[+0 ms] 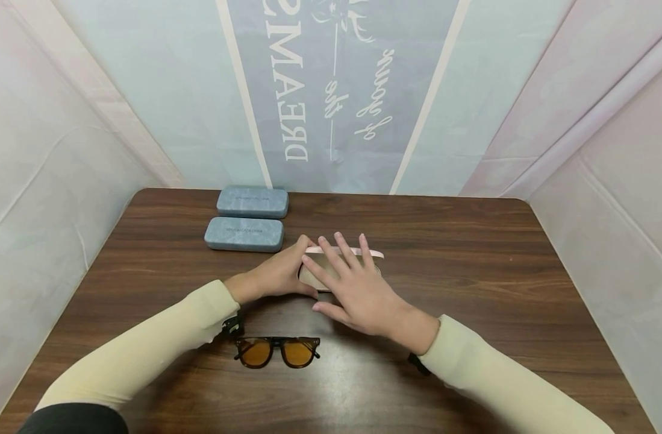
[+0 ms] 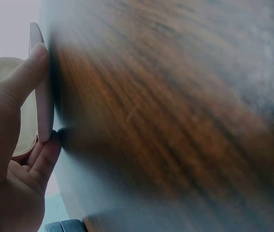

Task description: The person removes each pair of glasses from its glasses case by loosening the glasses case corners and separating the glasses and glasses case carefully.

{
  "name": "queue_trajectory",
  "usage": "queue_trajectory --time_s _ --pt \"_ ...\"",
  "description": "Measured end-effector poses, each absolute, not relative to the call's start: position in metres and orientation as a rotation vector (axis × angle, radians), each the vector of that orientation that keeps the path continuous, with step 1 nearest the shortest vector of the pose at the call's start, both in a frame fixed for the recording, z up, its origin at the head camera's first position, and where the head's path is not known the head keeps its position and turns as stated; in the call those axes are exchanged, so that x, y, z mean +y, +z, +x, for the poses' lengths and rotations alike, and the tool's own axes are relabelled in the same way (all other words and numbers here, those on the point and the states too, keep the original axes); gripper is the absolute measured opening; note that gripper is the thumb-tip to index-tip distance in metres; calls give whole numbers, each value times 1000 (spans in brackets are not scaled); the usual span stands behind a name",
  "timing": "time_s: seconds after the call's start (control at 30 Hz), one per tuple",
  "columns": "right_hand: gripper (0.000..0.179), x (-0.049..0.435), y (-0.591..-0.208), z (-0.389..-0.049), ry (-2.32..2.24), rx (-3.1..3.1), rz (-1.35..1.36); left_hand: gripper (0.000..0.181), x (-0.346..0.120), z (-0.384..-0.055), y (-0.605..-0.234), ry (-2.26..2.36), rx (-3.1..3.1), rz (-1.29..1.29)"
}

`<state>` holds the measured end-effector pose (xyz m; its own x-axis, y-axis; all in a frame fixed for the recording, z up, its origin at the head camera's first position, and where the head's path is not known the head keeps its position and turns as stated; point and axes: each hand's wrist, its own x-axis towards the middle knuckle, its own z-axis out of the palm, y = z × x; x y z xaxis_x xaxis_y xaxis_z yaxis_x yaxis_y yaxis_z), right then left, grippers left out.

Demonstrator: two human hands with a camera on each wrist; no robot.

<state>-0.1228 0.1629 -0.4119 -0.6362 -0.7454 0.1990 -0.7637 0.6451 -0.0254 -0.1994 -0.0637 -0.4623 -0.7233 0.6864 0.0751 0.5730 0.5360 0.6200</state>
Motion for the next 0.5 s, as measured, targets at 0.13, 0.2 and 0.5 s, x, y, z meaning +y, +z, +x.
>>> queue_trajectory --time_s 0.13,0.2,0.5 --pt "80 166 -410 -126 185 -2703 1218 78 -64 -200 -462 943 2598 1079" --pt "81 167 -410 -127 189 -2713 1204 78 -64 -199 -462 936 2604 1079" --pt "76 173 -410 -135 195 -2740 1136 83 -63 -198 -464 927 2627 1076"
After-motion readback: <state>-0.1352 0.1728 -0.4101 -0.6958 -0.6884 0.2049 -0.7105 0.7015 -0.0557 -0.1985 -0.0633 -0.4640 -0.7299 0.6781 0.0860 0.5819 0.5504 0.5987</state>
